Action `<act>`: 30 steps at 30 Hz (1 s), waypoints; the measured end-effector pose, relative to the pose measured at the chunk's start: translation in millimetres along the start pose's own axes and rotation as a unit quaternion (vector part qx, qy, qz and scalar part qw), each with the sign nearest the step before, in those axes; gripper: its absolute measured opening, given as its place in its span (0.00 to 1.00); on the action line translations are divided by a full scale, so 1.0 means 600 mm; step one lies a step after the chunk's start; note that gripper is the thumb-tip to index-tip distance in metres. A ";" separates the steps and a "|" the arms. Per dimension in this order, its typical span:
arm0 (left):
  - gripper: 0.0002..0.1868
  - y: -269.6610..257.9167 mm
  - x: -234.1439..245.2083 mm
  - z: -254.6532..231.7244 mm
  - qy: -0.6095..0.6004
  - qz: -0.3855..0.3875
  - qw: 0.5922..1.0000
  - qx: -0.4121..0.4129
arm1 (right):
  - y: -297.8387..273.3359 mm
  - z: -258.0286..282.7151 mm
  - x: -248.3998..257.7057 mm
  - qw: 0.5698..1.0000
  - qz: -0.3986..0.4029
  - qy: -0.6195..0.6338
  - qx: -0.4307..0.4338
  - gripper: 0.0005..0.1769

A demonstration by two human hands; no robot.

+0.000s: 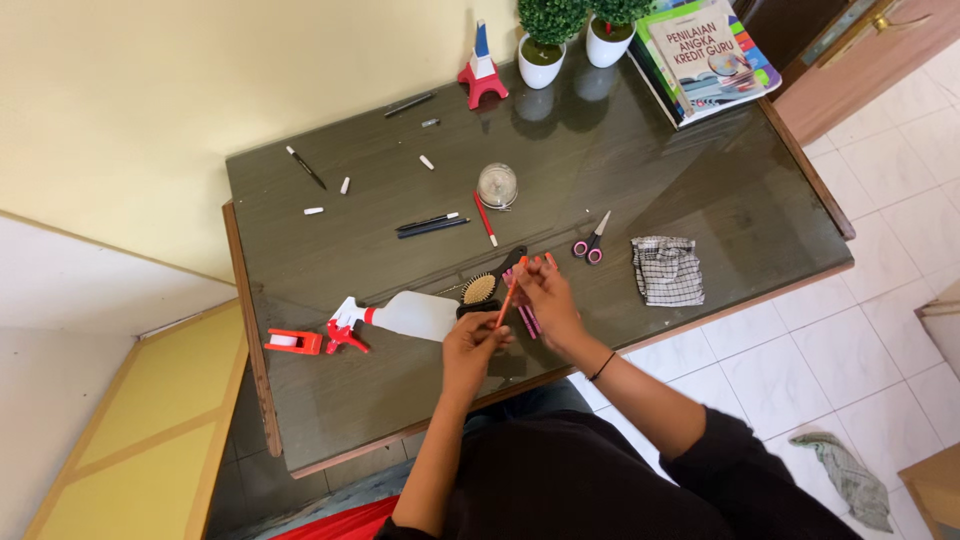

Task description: The person organizes stationery items on a glass table. They pick up colored pencils and pens, place them into a black rectangular holder, and arrange them neatly. The person also moves a spray bottle and a hairbrush aside to clear space.

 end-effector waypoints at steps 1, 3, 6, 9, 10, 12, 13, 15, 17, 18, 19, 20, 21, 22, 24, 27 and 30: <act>0.12 0.001 -0.012 0.009 0.000 -0.004 1.000 0.000 | -0.010 -0.016 0.003 1.000 -0.005 0.016 0.000 0.15; 0.13 0.003 -0.028 0.018 -0.001 -0.007 1.000 -0.009 | -0.030 -0.054 0.011 0.999 -0.025 0.038 -0.003 0.16; 0.13 -0.005 -0.043 0.019 0.035 0.008 0.999 -0.017 | -0.043 -0.111 0.040 0.998 -0.059 0.029 -0.019 0.18; 0.16 -0.016 -0.046 0.000 0.135 0.051 0.989 -0.015 | -0.029 -0.135 0.098 0.996 -0.084 -0.035 -0.020 0.17; 0.18 -0.011 -0.050 -0.011 0.149 0.061 0.987 -0.027 | -0.015 -0.130 0.127 0.992 -0.104 -0.064 -0.010 0.17; 0.19 -0.002 -0.049 -0.031 0.210 0.070 0.974 -0.040 | 0.011 -0.113 0.186 0.983 -0.130 -0.128 0.015 0.17; 0.19 0.001 -0.043 -0.039 0.257 0.069 0.963 -0.040 | 0.021 -0.101 0.212 0.977 -0.134 -0.161 0.030 0.17; 0.19 0.007 -0.036 -0.058 0.327 0.065 0.940 -0.075 | 0.039 -0.088 0.268 0.958 -0.171 -0.229 0.006 0.18; 0.20 0.010 -0.033 -0.075 0.376 0.061 0.914 -0.144 | 0.053 -0.076 0.298 0.930 -0.195 -0.312 0.000 0.19; 0.23 0.010 -0.035 -0.073 0.396 0.073 0.901 -0.157 | 0.056 -0.068 0.307 0.910 -0.202 -0.361 0.006 0.20; 0.26 0.010 -0.036 -0.070 0.417 0.086 0.889 -0.171 | 0.059 -0.062 0.311 0.889 -0.208 -0.409 0.012 0.21; 0.29 0.009 -0.037 -0.065 0.437 0.099 0.875 -0.184 | 0.063 -0.063 0.313 0.880 -0.210 -0.425 0.006 0.21; 0.32 0.009 -0.038 -0.051 0.463 0.119 0.862 -0.170 | 0.069 -0.065 0.312 0.872 -0.212 -0.441 0.000 0.20; 0.35 0.009 -0.040 -0.036 0.488 0.138 0.848 -0.155 | 0.074 -0.067 0.311 0.863 -0.214 -0.457 -0.006 0.19; 0.38 0.007 -0.040 -0.017 0.513 0.163 0.831 -0.143 | 0.084 -0.069 0.301 0.855 -0.211 -0.474 0.012 0.18; 0.39 0.002 -0.036 -0.002 0.516 0.175 0.826 -0.148 | 0.095 -0.076 0.295 0.855 -0.213 -0.472 0.027 0.17; 0.39 -0.001 -0.031 0.003 0.525 0.179 0.818 -0.152 | 0.103 -0.078 0.287 0.847 -0.221 -0.481 0.043 0.16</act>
Point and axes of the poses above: each hand's wrist, its own y-axis towards the middle knuckle, its own x-axis out of the back of the hand, z = x × y, the point moved 8 cm from there along y, towards the middle knuckle, and after that the axes turned 11 degrees about -x, right-handed, at the moved point
